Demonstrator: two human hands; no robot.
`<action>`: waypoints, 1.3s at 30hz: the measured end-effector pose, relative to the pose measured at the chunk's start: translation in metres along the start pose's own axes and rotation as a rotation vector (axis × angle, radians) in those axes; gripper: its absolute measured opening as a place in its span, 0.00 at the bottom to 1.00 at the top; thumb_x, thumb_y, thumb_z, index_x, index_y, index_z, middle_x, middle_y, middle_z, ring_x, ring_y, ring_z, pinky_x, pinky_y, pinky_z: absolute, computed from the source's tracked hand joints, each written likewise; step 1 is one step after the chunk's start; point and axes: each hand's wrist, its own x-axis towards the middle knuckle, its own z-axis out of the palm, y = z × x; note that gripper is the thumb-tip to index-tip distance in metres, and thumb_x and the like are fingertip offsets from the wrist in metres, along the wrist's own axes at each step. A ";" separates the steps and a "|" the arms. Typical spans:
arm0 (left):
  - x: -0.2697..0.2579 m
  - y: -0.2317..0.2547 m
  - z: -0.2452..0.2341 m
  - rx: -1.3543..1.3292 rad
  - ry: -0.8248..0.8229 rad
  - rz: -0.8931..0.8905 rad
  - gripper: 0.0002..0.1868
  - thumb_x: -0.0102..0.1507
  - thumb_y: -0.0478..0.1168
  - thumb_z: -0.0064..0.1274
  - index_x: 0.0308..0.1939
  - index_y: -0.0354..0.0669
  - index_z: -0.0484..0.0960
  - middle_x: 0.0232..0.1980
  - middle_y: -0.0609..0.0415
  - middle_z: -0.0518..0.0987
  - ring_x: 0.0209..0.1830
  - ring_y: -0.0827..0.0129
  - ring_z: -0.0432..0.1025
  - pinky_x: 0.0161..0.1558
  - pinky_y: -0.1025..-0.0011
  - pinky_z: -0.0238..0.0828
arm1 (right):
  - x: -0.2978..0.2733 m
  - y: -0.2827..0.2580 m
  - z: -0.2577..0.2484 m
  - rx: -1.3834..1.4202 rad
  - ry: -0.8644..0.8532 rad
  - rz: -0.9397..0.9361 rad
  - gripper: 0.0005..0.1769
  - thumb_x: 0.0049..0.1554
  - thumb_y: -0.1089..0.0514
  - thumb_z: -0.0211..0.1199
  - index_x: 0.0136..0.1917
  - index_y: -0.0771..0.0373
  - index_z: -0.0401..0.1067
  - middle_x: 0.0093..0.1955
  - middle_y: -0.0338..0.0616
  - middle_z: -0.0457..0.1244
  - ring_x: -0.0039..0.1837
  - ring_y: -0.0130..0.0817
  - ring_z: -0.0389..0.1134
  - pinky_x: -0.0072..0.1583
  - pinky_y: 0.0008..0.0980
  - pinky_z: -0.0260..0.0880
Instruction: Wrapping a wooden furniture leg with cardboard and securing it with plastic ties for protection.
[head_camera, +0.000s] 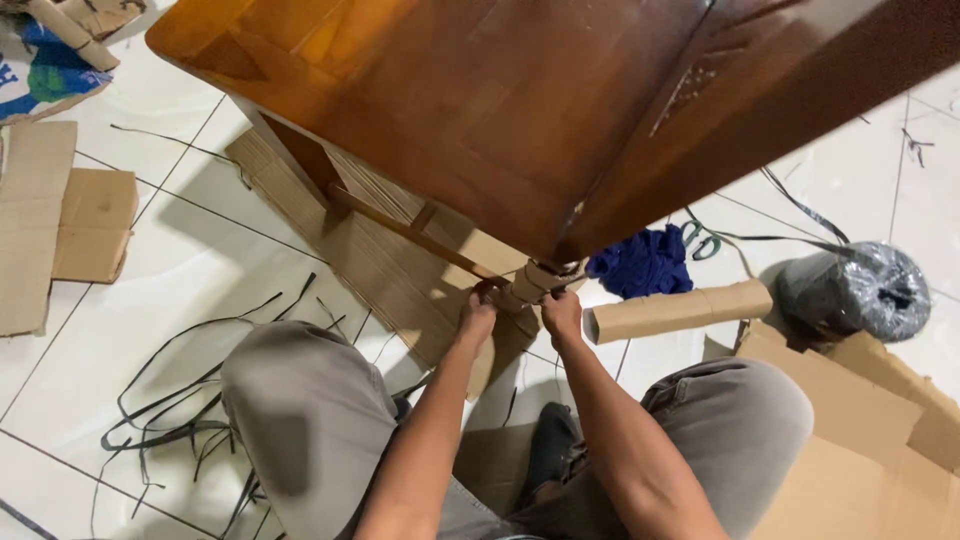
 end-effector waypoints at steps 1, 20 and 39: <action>-0.027 0.012 0.023 0.373 0.072 0.068 0.39 0.66 0.44 0.38 0.79 0.27 0.51 0.79 0.33 0.58 0.79 0.47 0.54 0.75 0.53 0.52 | 0.002 -0.007 -0.003 -0.007 -0.059 0.000 0.18 0.54 0.51 0.58 0.50 0.65 0.79 0.44 0.57 0.70 0.50 0.55 0.70 0.53 0.54 0.66; 0.085 -0.043 -0.021 1.132 0.212 0.224 0.14 0.65 0.47 0.41 0.38 0.62 0.85 0.43 0.66 0.85 0.54 0.70 0.78 0.57 0.66 0.73 | 0.063 0.036 0.004 -0.260 -0.363 -1.046 0.17 0.64 0.56 0.55 0.60 0.69 0.75 0.61 0.61 0.68 0.66 0.58 0.67 0.74 0.58 0.56; -0.011 0.024 0.049 0.986 0.072 0.140 0.23 0.59 0.38 0.48 0.58 0.45 0.84 0.55 0.49 0.85 0.64 0.55 0.74 0.67 0.56 0.65 | 0.061 0.025 0.013 -0.329 -0.254 -0.540 0.19 0.56 0.48 0.59 0.53 0.61 0.80 0.52 0.51 0.72 0.62 0.54 0.70 0.69 0.54 0.64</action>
